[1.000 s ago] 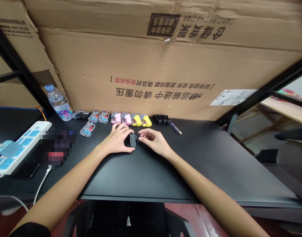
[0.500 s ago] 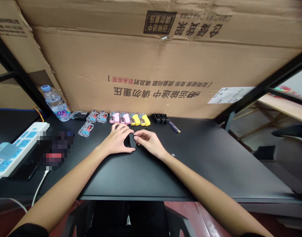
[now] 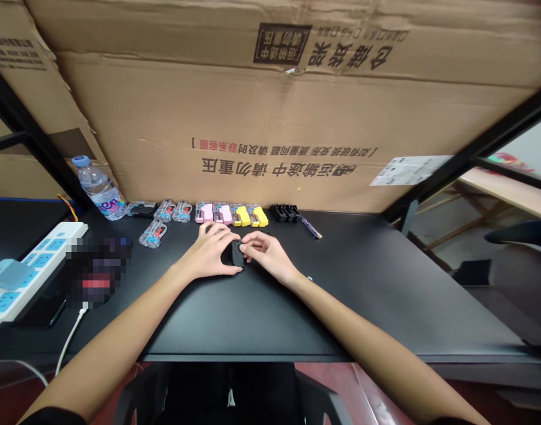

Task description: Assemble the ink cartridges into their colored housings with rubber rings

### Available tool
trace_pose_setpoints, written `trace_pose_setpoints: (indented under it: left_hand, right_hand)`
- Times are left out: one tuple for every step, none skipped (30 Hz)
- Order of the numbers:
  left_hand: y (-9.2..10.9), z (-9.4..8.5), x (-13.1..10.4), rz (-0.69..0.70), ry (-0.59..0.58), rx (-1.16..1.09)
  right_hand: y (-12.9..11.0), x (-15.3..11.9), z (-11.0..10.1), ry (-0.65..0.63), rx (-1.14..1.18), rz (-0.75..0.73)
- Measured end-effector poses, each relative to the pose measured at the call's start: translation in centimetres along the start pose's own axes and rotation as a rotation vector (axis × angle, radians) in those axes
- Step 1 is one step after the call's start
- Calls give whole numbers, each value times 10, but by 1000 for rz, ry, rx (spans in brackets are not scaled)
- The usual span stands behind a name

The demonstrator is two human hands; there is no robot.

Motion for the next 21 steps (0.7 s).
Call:
trace_pose_setpoints:
  left_hand:
    - [-1,0,0,-6,-1,-5]
    - [-1,-1,0,-14,-1,-13]
    - [-2,-1,0,-27,0,-23]
    - [-2,-2,0,-47,3,-38]
    - [-2,-3,1,-74,5,-58]
    - [-2,-4,1,-105,5,-81]
    - [-1,-5,1,-136,0,-105]
    - [-1,-5,1,-163,-10,-131]
    - [0,-6,1,-183,-22,-154]
    - [0,-7,2,-196,-35,-175]
    - [0,-7,2,-204,-47,-191]
    - [0,-8,2,-209,-58,-204]
    - [0,-8,2,-212,-67,-215]
    - [0,-8,2,-210,-77,-225]
    - [-1,-9,2,-206,-85,-232]
    - [-1,-9,2,-202,-88,-234]
    - [-2,-9,1,-202,-84,-232]
    - [-2,-10,1,-206,-75,-225]
    - [-3,-10,1,-211,-64,-215]
    - [-4,-10,1,-211,-53,-200]
    - [-5,-9,0,-203,-46,-184]
  right_hand:
    - [1,1,-3,8,-41,-27]
    - [1,1,-6,20,-97,-69]
    - [0,1,-10,29,-165,-127]
    - [-3,0,-12,27,-242,-197]
    - [-6,-1,-14,10,-322,-271]
    - [-9,-3,-15,-18,-396,-344]
    - [-13,-4,-15,-51,-457,-402]
    - [-17,-6,-14,-78,-502,-445]
    - [-20,-7,-13,-97,-532,-471]
    - [-23,-8,-12,-109,-551,-484]
    - [-24,-9,-11,-117,-563,-489]
    - [-25,-10,-10,-124,-571,-491]
    - [-26,-10,-9,-130,-580,-492]
    - [-26,-10,-8,-135,-589,-494]
    - [-26,-10,-8,-139,-600,-499]
    - [-26,-10,-8,-141,-611,-503]
    - [-26,-10,-9,-140,-621,-504]
    - [-26,-10,-9,-136,-630,-502]
    - [-26,-9,-10,-131,-637,-496]
    - [-26,-9,-10,-125,-643,-488]
    - [-25,-9,-10,-119,-648,-478]
Point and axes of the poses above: each hand's wrist, its own x-axis towards the middle knuckle, its own z-axis out of the palm, y = z × x, the point moved 2 cm from there along x, towards the middle knuckle, and after that the axes turned 3 degrees about -z, right-handed, at the moved point
